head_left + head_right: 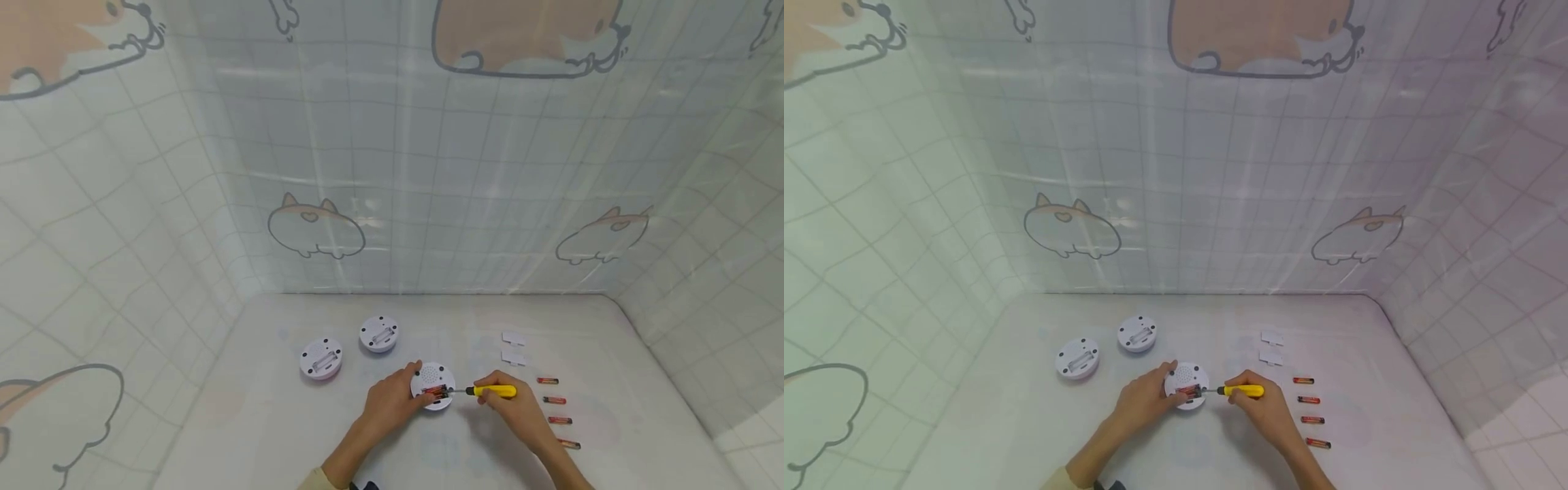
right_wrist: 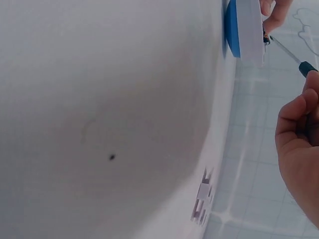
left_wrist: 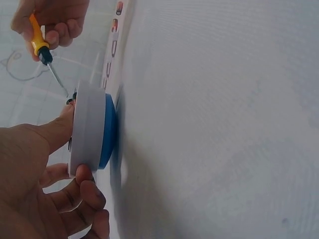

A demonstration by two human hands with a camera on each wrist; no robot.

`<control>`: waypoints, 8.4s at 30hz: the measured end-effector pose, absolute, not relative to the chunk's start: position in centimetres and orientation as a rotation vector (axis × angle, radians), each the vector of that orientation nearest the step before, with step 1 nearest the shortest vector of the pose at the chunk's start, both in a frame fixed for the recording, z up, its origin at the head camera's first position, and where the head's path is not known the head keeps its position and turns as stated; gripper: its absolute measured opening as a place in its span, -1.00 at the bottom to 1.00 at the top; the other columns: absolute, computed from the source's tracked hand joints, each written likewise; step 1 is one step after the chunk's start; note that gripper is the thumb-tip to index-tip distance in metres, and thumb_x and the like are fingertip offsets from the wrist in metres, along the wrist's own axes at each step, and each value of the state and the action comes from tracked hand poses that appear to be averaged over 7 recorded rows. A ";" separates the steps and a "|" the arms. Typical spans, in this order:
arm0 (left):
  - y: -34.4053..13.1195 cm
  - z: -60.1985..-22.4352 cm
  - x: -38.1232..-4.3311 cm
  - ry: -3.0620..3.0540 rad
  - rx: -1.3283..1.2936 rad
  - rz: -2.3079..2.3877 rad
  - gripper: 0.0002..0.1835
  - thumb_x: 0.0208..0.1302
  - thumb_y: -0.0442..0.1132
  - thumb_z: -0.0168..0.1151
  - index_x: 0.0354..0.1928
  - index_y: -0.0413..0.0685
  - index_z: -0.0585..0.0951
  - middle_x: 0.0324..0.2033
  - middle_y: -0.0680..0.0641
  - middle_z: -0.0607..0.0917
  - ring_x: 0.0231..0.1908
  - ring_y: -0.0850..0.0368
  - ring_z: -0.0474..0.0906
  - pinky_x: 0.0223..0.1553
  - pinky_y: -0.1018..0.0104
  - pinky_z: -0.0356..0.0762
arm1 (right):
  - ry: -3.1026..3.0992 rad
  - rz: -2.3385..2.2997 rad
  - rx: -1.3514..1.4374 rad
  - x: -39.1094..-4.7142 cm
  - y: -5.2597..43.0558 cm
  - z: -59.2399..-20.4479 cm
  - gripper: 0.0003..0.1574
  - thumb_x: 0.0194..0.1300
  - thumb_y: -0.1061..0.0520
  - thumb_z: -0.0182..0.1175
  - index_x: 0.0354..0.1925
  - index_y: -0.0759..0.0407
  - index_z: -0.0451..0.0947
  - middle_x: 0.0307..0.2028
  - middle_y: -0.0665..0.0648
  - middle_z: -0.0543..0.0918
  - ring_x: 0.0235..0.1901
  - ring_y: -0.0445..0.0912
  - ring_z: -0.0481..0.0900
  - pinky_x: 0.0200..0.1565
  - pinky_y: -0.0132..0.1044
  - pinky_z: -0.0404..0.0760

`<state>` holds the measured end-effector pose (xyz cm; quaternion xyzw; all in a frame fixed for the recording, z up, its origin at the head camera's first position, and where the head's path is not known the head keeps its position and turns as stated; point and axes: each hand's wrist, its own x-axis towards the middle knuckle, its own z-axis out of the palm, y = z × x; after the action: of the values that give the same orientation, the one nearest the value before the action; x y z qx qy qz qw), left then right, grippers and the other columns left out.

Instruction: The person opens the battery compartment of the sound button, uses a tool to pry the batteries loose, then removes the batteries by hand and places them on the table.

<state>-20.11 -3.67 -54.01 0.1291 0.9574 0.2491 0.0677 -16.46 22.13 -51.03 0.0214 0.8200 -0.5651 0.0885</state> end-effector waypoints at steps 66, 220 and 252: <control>-3.5 -53.2 -20.5 2.835 0.389 0.813 -0.26 0.18 0.21 0.40 0.34 0.07 0.48 0.13 -0.05 0.69 0.02 -0.05 0.66 -0.09 -0.08 0.57 | 2.759 -1.287 -0.059 -16.4 19.9 -49.2 -0.93 0.21 0.15 0.29 -0.34 -0.04 0.68 -0.40 -0.13 0.70 -0.47 -0.18 0.48 -0.39 -0.40 0.47; -2.6 -52.1 -19.8 2.859 0.505 0.618 0.00 -0.11 0.39 0.48 0.42 0.24 0.43 0.05 -0.14 0.67 -0.11 -0.06 0.66 -0.20 0.03 0.58 | 2.860 -0.918 -0.433 -18.7 19.3 -51.9 -0.83 0.27 0.09 0.39 -0.16 -0.14 0.70 -0.42 -0.25 0.49 -0.45 -0.32 0.37 -0.36 -0.38 0.36; -2.6 -52.4 -19.4 2.851 0.459 0.633 0.00 -0.13 0.40 0.49 0.42 0.26 0.44 0.05 -0.14 0.66 -0.08 -0.09 0.64 -0.11 -0.02 0.56 | 2.820 -1.168 -0.055 -19.1 25.4 -51.0 -0.93 0.27 0.12 0.35 -0.31 -0.06 0.62 -0.44 -0.11 0.55 -0.40 -0.17 0.42 -0.42 -0.39 0.37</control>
<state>-19.44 -2.57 -52.44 0.1545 0.9603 0.2132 0.0925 -19.13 25.40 -50.98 -0.0181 0.9228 -0.3823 0.0444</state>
